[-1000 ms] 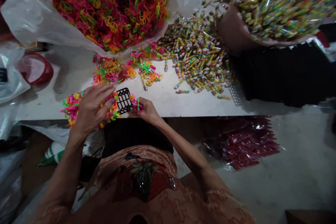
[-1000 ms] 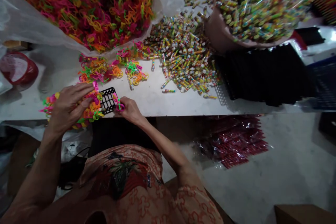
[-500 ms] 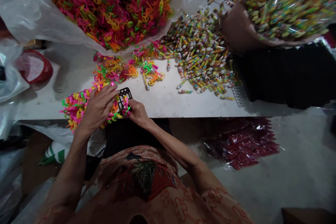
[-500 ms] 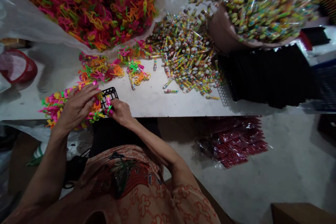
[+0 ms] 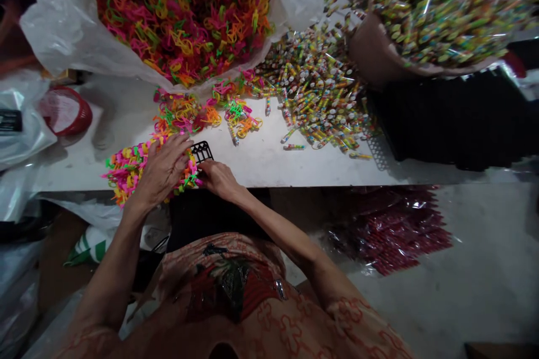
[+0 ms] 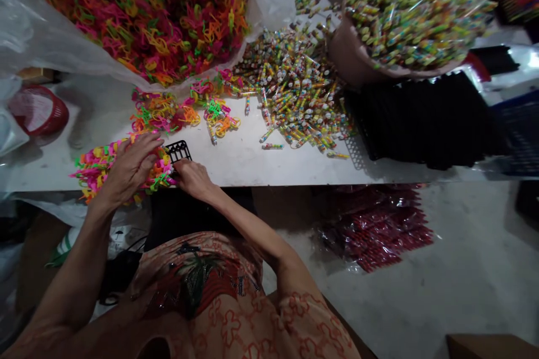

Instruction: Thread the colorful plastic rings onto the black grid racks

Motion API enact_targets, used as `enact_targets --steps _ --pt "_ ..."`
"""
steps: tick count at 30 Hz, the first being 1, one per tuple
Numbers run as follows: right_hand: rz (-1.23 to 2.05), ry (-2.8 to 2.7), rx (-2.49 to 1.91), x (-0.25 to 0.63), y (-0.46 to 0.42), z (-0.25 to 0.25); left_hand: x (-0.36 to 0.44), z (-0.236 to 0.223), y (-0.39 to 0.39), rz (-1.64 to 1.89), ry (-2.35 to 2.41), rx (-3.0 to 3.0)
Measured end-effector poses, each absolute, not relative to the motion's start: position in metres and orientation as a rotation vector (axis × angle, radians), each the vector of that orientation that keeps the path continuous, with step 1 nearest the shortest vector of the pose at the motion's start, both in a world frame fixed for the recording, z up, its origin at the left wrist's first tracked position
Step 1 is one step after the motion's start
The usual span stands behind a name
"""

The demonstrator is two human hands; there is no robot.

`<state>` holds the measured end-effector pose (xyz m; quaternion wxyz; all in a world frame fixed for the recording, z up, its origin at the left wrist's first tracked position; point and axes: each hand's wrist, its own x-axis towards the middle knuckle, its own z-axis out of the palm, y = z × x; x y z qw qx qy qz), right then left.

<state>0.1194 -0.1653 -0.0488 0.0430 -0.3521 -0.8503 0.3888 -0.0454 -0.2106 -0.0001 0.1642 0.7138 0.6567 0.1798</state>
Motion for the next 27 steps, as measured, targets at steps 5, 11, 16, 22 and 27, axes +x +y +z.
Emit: enact_targets --steps 5,11,16,22,27 --pt "1.118 -2.68 -1.134 0.117 -0.172 -0.049 -0.043 0.002 -0.209 0.403 1.87 2.107" --pt "1.161 -2.529 -1.13 0.144 -0.147 -0.042 -0.042 0.012 -0.208 0.529 1.911 2.141" --pt "0.678 -2.376 -1.783 0.182 -0.077 -0.028 -0.031 0.018 -0.171 0.673 1.91 2.219" --pt "0.731 -2.329 -1.721 0.199 -0.044 -0.031 0.006 0.011 -0.114 0.396 1.656 2.348" --pt "1.105 -1.812 -1.227 0.198 -0.069 -0.035 0.023 0.013 -0.105 0.539 1.693 2.142"
